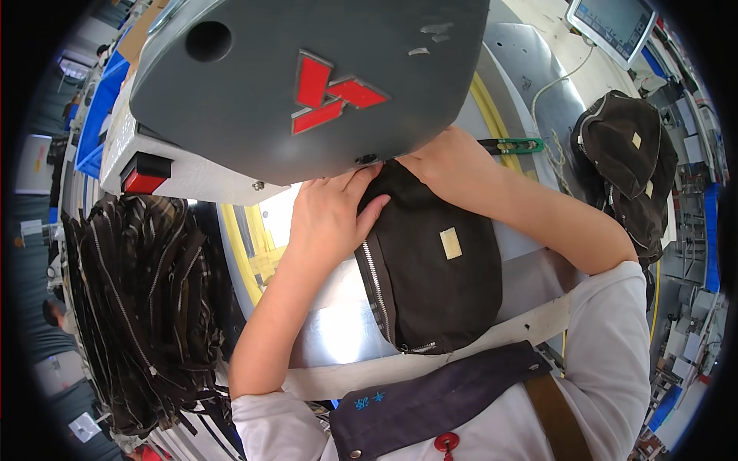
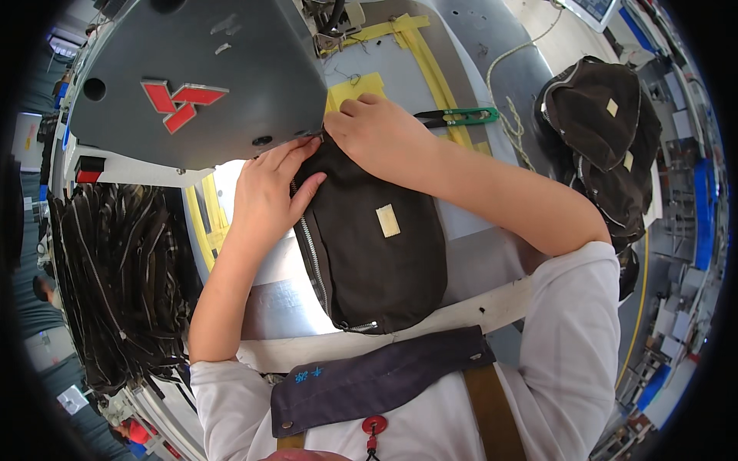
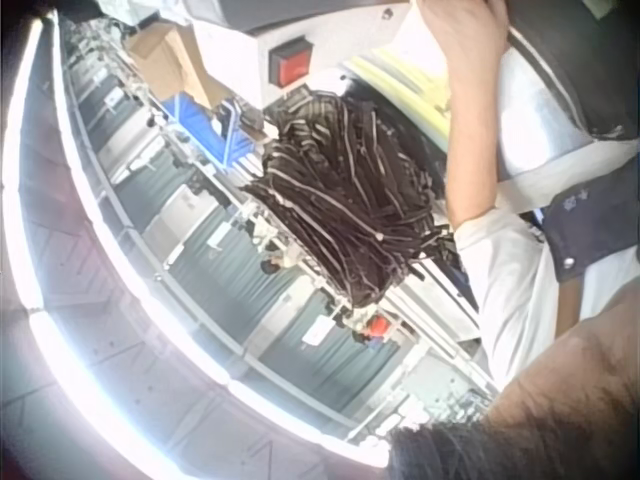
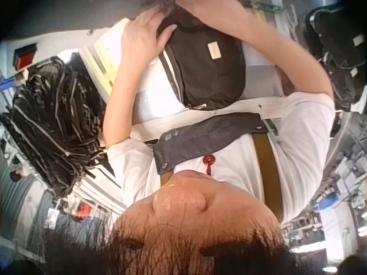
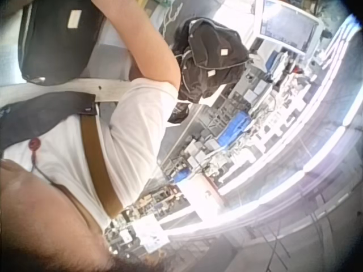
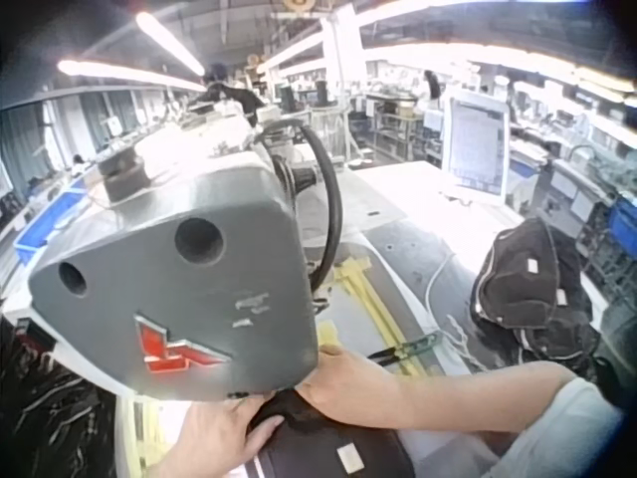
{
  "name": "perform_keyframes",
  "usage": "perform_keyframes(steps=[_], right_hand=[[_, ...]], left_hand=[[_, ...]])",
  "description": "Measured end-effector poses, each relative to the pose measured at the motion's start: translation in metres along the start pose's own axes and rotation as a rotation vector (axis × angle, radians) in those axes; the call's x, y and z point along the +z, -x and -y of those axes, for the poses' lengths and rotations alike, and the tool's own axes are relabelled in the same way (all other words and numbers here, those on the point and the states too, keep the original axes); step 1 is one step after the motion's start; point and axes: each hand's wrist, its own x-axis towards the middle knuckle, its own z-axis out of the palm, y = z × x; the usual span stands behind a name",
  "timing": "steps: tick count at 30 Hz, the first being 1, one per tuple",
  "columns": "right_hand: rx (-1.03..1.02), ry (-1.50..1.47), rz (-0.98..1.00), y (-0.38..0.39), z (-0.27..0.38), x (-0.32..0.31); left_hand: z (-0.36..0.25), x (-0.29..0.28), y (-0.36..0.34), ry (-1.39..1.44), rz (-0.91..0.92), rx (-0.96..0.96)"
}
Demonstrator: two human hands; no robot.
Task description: The person operates an industrial sewing machine to stitch the edges of dark-colored fabric bags. They repeatedly pick up a bag, align the zipper area under the needle, and sew a short seam before moving the finished item aside. The process is repeated for multiple bags in a factory setting.
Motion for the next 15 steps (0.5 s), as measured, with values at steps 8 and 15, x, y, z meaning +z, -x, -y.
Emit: perform_keyframes(steps=[8,15], right_hand=[[0.004,-0.052,0.01,-0.002,-0.0036,0.0037],[0.026,-0.027,0.005,-0.002,-0.0023,-0.0005]], left_hand=[[0.0057,0.0029,-0.0008,-0.004,0.002,-0.007],[0.005,0.0029,-0.0012,0.023,0.008,-0.007]])
